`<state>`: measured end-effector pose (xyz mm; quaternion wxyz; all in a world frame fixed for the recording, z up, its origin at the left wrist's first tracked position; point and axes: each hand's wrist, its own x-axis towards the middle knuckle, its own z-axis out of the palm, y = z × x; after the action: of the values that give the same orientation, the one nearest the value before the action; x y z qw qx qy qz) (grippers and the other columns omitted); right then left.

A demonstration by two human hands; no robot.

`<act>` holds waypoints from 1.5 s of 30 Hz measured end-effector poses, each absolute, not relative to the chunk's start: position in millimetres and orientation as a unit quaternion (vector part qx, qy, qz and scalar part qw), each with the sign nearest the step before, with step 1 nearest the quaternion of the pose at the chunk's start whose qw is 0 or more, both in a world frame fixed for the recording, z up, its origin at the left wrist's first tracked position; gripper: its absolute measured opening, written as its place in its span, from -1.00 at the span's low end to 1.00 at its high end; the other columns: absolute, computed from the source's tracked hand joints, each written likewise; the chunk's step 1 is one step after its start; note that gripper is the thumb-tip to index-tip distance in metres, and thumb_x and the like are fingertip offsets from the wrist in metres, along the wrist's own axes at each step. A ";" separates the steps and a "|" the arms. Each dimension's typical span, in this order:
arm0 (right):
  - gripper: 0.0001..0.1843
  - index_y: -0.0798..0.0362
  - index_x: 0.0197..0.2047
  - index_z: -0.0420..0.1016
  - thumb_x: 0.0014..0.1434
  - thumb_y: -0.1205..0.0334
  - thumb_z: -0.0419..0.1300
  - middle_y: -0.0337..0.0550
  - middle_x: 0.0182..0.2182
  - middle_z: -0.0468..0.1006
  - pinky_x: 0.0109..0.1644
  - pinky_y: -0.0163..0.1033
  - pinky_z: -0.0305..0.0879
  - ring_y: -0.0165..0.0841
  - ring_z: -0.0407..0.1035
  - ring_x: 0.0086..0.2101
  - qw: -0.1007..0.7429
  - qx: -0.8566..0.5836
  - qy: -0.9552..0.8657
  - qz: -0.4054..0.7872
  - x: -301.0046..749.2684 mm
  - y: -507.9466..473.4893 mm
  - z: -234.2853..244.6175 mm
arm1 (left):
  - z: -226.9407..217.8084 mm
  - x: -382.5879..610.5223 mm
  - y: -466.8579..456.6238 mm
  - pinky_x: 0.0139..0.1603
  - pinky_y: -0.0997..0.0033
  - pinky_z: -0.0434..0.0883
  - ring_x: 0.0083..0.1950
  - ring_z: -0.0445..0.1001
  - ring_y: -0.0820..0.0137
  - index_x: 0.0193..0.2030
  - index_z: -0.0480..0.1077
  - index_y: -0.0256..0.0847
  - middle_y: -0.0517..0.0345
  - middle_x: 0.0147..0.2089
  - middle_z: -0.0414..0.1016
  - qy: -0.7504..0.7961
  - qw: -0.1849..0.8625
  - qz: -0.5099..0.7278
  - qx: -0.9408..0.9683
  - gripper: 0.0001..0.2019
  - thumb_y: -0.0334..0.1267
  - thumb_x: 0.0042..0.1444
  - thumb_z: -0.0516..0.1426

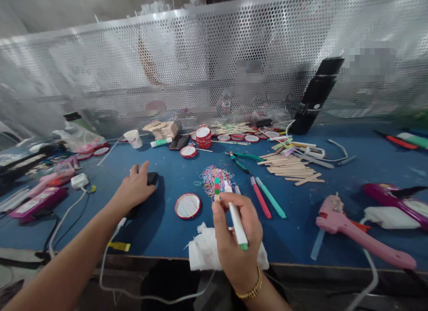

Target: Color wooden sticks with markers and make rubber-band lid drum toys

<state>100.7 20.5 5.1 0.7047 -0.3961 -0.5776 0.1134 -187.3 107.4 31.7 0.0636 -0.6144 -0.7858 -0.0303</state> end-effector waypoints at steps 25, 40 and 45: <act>-0.92 -0.01 -0.10 0.54 0.33 0.31 0.26 -0.25 -0.29 0.61 -0.13 -0.18 0.43 -0.38 0.51 -0.30 0.700 -0.401 -0.581 0.107 97.6 17.3 0.0 | 29.0 -252.8 -17.7 0.42 0.08 0.25 0.32 0.48 0.17 0.36 0.38 0.01 0.12 0.10 0.71 -0.640 0.017 -0.262 -0.722 -0.53 -0.06 0.45 -0.12; -0.91 0.00 -0.09 0.55 0.33 0.28 0.27 -0.20 -0.29 0.60 -0.16 -0.18 0.47 -0.33 0.51 -0.27 0.700 -0.415 -0.571 0.112 96.1 18.7 -2.4 | 67.0 -156.5 -4.3 0.20 -0.06 0.46 0.05 0.59 0.12 0.20 0.48 -0.12 0.07 -0.04 0.69 -0.655 0.169 -0.506 -0.536 -0.58 0.00 0.45 -0.04; -0.88 -0.01 -0.07 0.55 0.32 0.27 0.29 -0.21 -0.27 0.61 -0.22 -0.22 0.51 -0.35 0.54 -0.28 0.707 -0.426 -0.546 0.142 94.4 19.0 -3.1 | 28.7 -65.5 -35.2 -0.05 -0.04 0.50 -0.06 0.60 0.06 -0.16 0.57 0.09 0.02 -0.13 0.68 -0.619 -0.061 -0.440 -0.648 -0.71 0.01 0.39 0.03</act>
<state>94.4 19.0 -3.1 0.7072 -0.4259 -0.5463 0.1417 -65.5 -35.2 28.7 -0.0605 -0.6480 -0.6187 -0.4402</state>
